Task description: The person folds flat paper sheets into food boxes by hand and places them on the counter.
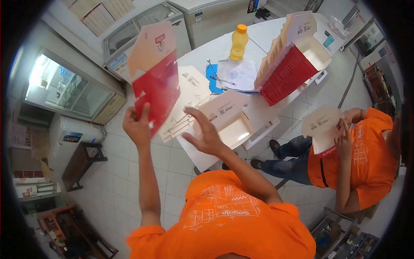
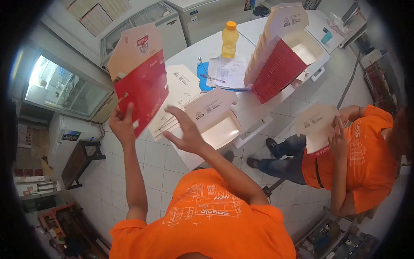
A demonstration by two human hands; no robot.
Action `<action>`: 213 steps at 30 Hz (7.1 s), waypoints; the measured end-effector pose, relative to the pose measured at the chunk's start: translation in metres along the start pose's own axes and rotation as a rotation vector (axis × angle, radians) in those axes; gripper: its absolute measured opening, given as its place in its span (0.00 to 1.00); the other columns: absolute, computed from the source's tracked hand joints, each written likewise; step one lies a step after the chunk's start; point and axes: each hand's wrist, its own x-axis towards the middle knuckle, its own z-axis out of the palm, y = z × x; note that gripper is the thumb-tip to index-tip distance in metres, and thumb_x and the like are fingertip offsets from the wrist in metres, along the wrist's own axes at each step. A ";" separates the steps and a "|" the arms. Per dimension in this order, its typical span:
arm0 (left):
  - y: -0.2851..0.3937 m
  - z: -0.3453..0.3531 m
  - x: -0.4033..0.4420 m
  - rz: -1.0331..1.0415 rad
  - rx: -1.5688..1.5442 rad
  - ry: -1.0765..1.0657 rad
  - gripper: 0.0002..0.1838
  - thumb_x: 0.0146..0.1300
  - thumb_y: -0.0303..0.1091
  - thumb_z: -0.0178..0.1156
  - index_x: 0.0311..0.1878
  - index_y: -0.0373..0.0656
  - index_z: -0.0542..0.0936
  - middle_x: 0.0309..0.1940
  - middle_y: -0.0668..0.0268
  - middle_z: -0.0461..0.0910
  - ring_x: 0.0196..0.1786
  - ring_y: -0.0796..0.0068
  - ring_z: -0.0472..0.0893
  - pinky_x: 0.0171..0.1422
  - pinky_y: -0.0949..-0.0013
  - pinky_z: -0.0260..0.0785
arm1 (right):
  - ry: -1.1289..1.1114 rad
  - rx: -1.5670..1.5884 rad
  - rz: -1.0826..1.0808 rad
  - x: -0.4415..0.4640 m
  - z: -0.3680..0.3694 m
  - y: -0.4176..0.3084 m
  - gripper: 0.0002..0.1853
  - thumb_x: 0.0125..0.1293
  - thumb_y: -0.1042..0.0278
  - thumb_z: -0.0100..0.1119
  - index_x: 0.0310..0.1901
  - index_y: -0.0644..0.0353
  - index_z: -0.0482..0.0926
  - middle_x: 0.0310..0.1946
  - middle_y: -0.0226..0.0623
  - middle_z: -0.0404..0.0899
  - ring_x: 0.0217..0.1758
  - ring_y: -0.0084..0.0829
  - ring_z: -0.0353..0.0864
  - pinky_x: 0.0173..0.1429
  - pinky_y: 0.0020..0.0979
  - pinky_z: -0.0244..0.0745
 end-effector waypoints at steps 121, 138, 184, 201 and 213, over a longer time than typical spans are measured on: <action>0.097 -0.095 -0.210 -0.426 -0.098 -0.160 0.26 0.75 0.25 0.51 0.72 0.31 0.60 0.47 0.54 0.84 0.47 0.74 0.85 0.50 0.74 0.77 | -0.782 0.353 0.055 -0.034 -0.004 -0.112 0.15 0.68 0.53 0.67 0.50 0.51 0.89 0.27 0.38 0.77 0.30 0.34 0.75 0.39 0.33 0.72; 0.106 -0.099 -0.189 -0.243 0.074 -0.241 0.16 0.72 0.28 0.55 0.57 0.29 0.74 0.56 0.55 0.77 0.24 0.84 0.79 0.32 0.82 0.68 | -0.596 0.232 0.082 -0.033 -0.024 -0.128 0.15 0.58 0.62 0.74 0.42 0.58 0.79 0.35 0.38 0.78 0.35 0.33 0.78 0.40 0.32 0.74; 0.083 -0.154 -0.159 -0.107 0.448 -0.658 0.10 0.63 0.21 0.66 0.47 0.34 0.85 0.29 0.58 0.86 0.28 0.77 0.83 0.33 0.73 0.71 | -0.101 -0.312 -0.046 -0.036 -0.022 -0.046 0.25 0.78 0.57 0.52 0.70 0.60 0.70 0.65 0.51 0.73 0.71 0.45 0.68 0.74 0.42 0.63; 0.021 -0.096 -0.233 -1.150 -0.678 -0.582 0.23 0.72 0.41 0.60 0.61 0.32 0.75 0.57 0.57 0.80 0.60 0.69 0.81 0.62 0.66 0.76 | -0.859 0.245 -0.019 -0.030 -0.028 -0.081 0.18 0.57 0.54 0.76 0.45 0.54 0.87 0.38 0.38 0.83 0.40 0.39 0.81 0.47 0.36 0.76; 0.042 -0.100 -0.207 -0.687 -0.327 -0.541 0.16 0.76 0.39 0.59 0.45 0.32 0.84 0.38 0.67 0.85 0.40 0.84 0.79 0.47 0.76 0.72 | -0.512 0.175 0.039 -0.041 -0.009 -0.071 0.10 0.71 0.63 0.58 0.41 0.58 0.85 0.52 0.40 0.80 0.52 0.41 0.78 0.59 0.41 0.74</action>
